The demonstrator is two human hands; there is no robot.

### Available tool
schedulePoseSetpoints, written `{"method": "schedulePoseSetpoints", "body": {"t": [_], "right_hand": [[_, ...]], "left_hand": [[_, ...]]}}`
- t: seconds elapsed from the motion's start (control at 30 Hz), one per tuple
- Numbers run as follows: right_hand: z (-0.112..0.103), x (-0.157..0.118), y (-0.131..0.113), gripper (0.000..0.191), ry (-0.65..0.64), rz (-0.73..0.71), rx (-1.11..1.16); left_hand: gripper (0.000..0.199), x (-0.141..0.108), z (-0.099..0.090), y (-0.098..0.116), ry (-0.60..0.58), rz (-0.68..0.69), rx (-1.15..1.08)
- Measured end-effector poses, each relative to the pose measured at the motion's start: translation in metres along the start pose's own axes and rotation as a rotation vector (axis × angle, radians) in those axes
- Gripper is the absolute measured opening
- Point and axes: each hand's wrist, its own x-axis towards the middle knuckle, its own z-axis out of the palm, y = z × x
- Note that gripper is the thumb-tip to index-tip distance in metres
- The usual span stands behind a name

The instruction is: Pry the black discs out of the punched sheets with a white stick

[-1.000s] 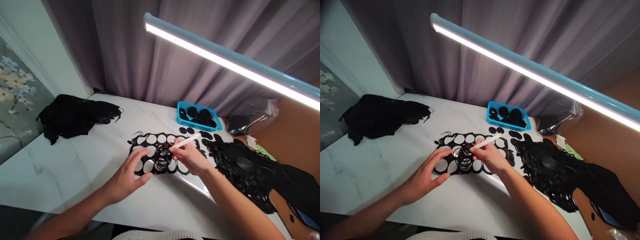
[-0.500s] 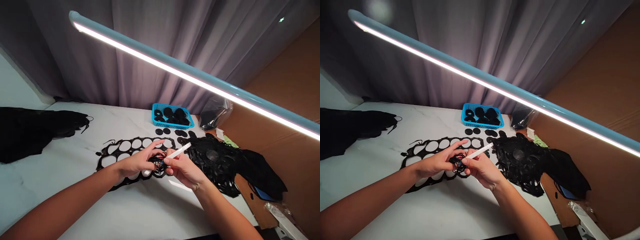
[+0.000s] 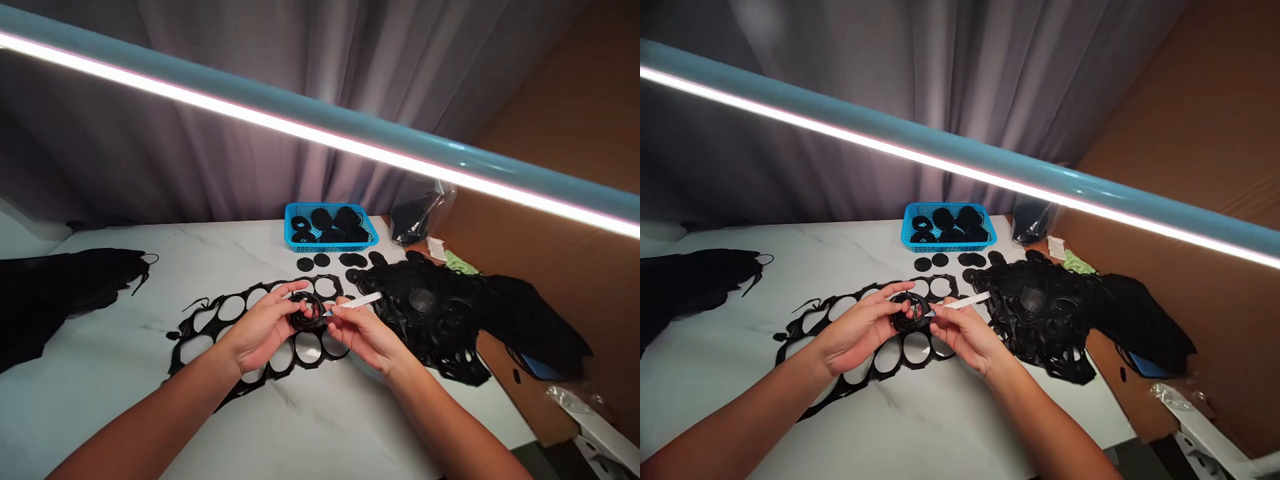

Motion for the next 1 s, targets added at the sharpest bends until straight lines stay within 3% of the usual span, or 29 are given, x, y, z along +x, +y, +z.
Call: {"method": "schedulePoseSetpoints", "body": {"t": [0.1,0.3,0.6,0.83,1.0], "right_hand": [[-0.001,0.001,0.002,0.037,0.014,-0.021,-0.044],[-0.006,0.003,0.000,0.034,0.120,-0.251,-0.256],[0.004,-0.008,0.014,0.045,-0.135,-0.067,-0.244],[0.011,-0.014,0.007,0.049,-0.036,-0.057,-0.321],[0.009,-0.013,0.005,0.044,0.055,-0.149,-0.330]], "left_hand": [[0.037,-0.002,-0.002,0.000,-0.002,-0.060,-0.073],[0.036,-0.008,-0.001,0.002,-0.011,-0.118,-0.109],[0.044,-0.013,0.002,-0.004,-0.131,-0.140,-0.057],[0.045,-0.014,0.002,-0.003,-0.135,-0.150,-0.038],[0.045,-0.011,0.001,-0.004,-0.092,-0.164,-0.070]]}}
